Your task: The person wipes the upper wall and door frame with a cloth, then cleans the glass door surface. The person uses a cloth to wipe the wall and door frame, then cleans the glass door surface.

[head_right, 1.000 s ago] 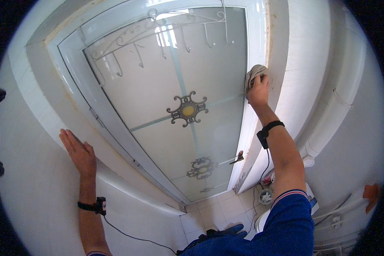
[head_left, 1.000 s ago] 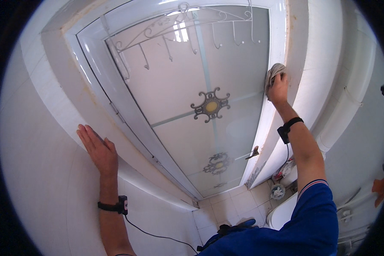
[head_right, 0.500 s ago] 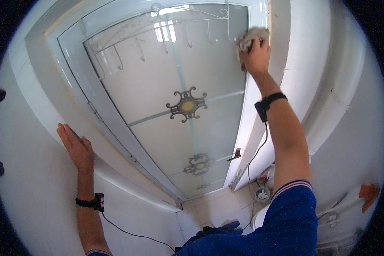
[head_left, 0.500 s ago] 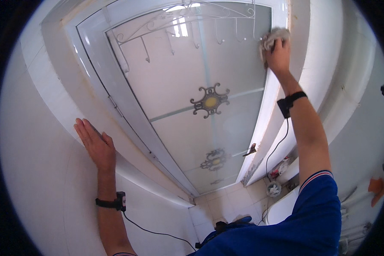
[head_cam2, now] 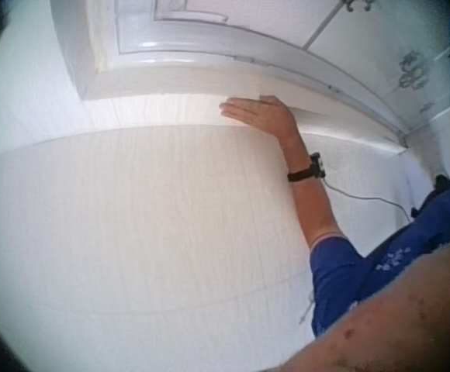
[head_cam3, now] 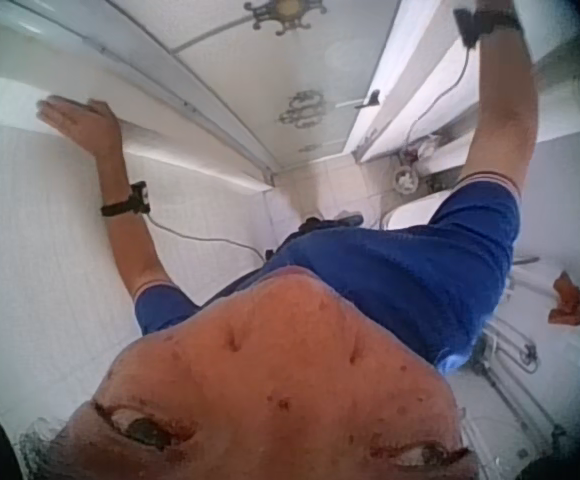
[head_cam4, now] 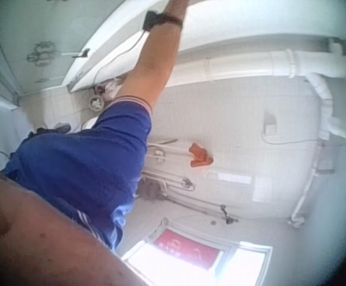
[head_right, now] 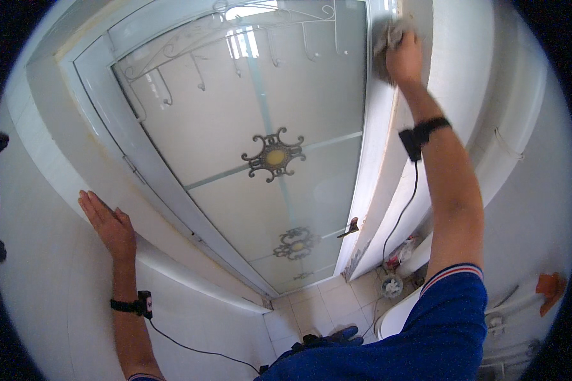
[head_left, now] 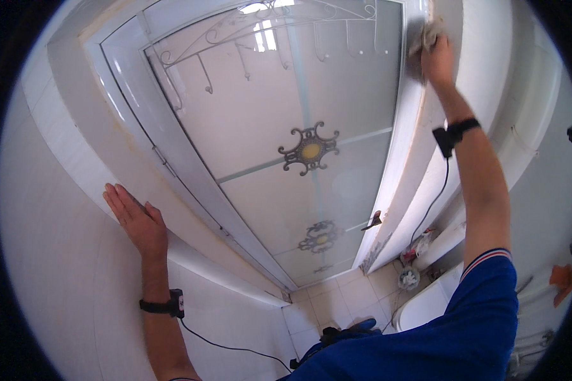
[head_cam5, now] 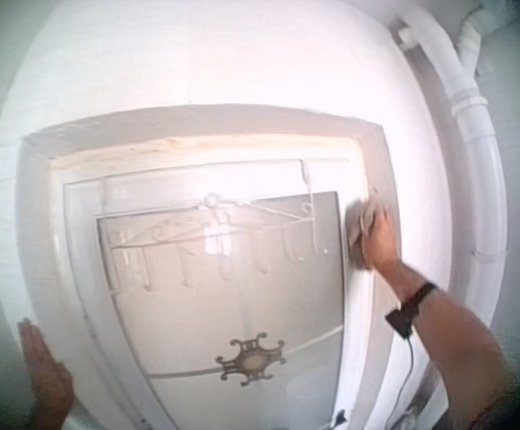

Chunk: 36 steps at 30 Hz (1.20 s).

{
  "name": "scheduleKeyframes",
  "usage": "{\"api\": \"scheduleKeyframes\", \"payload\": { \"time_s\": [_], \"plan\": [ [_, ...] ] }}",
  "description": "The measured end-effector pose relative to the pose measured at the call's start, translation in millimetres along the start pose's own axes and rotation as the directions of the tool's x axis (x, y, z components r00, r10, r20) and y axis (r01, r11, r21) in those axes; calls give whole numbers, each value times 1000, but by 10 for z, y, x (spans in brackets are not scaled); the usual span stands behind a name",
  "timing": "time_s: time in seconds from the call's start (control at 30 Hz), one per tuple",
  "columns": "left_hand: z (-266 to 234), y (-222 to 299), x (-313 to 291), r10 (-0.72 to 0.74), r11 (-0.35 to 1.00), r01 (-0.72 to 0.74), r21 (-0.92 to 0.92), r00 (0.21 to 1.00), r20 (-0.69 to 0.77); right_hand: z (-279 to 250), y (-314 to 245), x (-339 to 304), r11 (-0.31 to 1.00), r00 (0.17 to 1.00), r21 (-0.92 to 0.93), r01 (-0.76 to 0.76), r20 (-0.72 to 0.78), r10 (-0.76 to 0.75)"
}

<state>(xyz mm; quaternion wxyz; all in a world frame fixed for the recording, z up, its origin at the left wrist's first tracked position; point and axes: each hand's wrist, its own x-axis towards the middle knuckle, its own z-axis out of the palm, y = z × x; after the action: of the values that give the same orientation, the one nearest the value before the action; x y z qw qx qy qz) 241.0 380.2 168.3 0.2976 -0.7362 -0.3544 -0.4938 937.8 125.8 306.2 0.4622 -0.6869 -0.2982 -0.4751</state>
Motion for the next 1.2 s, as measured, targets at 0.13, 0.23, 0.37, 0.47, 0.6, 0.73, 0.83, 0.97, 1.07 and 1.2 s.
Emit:
{"api": "scheduleKeyframes", "payload": {
  "time_s": [0.13, 0.23, 0.37, 0.47, 0.6, 0.73, 0.83, 0.97, 1.07, 1.2],
  "plan": [
    [8, -21, -1, 34, 999, -34, 21, 999, -14, 89, -247, 825, 970, 989, 200, -141, 69, 130],
    [29, -54, -11, 68, 997, -67, 24, 997, -29, 323, -171, 789, 984, 1000, 179, -16, -8, 17],
    [56, -74, -27, 40, 998, -39, 49, 999, -17, 387, 245, 1, 989, 988, 4, 145, 52, -145],
    [62, -54, -13, 35, 998, -34, 46, 999, -26, 420, 414, -845, 981, 989, -152, 121, 104, -106],
    [25, -27, 3, 36, 999, -36, 36, 999, -17, 322, 448, -1647, 960, 990, -247, 129, 82, -112],
    [-9, -32, -13, 17, 1000, -17, 1, 1000, 6, 49, 478, -1703, 951, 977, -267, 159, 178, -114],
    [-11, -45, -19, 4, 1000, -4, 10, 1000, 12, -119, 368, -1366, 959, 971, -254, 124, 231, -64],
    [-8, -50, 0, 19, 1000, -19, 5, 1000, -5, -289, -113, -639, 969, 978, -138, 205, 68, -197],
    [-23, -48, -3, 7, 1000, -7, -10, 1000, 5, -377, -760, -123, 962, 960, -53, 269, -60, -272],
    [-25, -51, -18, -13, 1000, 13, -6, 1000, 25, -568, -1625, 365, 861, 850, 15, 508, -175, -498]
  ]
}}
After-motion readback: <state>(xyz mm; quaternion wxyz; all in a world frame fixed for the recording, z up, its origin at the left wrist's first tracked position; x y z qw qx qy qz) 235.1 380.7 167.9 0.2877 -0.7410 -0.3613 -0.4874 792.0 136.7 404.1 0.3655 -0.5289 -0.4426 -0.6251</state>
